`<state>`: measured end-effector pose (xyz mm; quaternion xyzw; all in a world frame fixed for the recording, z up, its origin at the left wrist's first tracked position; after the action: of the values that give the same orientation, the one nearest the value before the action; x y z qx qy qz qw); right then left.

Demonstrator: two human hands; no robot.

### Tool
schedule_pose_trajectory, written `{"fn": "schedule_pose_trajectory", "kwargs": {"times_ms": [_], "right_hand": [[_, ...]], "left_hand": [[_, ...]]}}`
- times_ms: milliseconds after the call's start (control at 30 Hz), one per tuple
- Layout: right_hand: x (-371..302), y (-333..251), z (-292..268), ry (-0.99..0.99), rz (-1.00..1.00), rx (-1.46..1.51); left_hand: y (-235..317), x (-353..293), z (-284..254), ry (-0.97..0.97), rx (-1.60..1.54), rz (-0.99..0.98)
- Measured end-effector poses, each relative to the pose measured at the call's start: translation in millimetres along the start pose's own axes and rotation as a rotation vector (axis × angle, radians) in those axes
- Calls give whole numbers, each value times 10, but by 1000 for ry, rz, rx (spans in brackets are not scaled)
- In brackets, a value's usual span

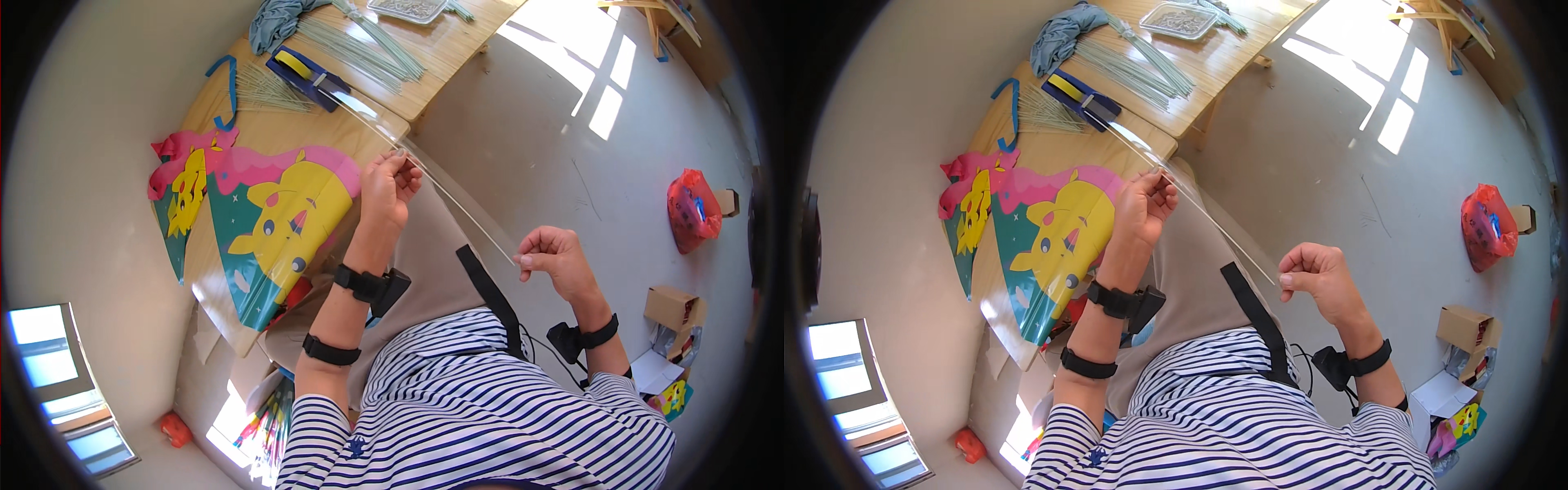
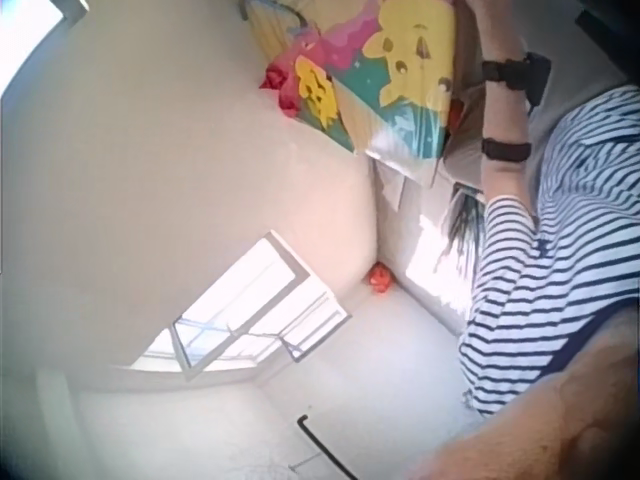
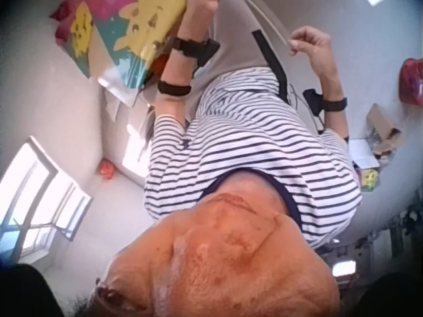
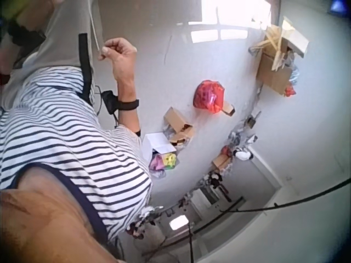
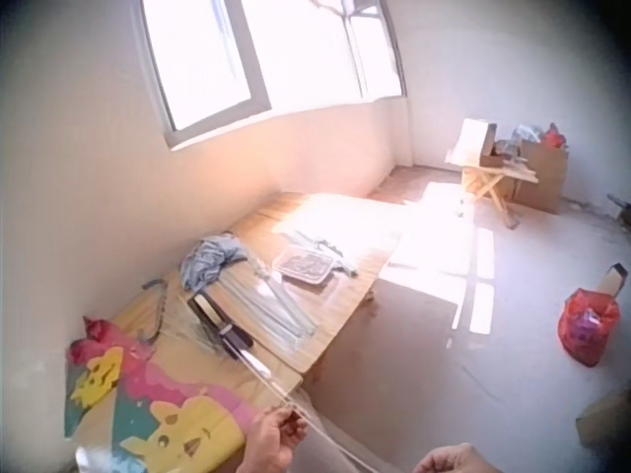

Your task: The recorder is assembling cartoon-themed kites by inserting support rods and securing them with tape and ties.

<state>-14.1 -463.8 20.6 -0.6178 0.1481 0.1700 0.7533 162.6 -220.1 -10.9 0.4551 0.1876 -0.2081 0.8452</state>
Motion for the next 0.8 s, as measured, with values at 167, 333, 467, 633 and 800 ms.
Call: {"fn": "schedule_pose_trajectory", "kwargs": {"times_ms": [167, 333, 467, 633, 800], "right_hand": [[50, -41, 32, -7, 3, -24], [87, -25, -54, 41, 24, -20], [162, 37, -130, 56, 44, -60], [292, 142, -195, 75, 128, -83], [367, 249, -260, 105, 183, -58]], "left_hand": [[24, 4, 2, 4, 1, 5], [164, -5, -194, 53, 36, 20], [551, 313, -794, 153, 30, 85], [1232, 838, -1458, 335, 115, 160], [1611, 1255, -1740, 446, 152, 166]]}}
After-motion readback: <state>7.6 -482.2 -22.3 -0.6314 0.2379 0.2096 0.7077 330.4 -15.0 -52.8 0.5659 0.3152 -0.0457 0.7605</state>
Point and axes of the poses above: each hand's wrist, its own x-axis towards the middle knuckle, its own z-axis out of the palm, y = z × x, the point moved 3 cm from there along x, towards the middle knuckle, and after that the axes turned 3 degrees about -y, right-handed, at the moved point
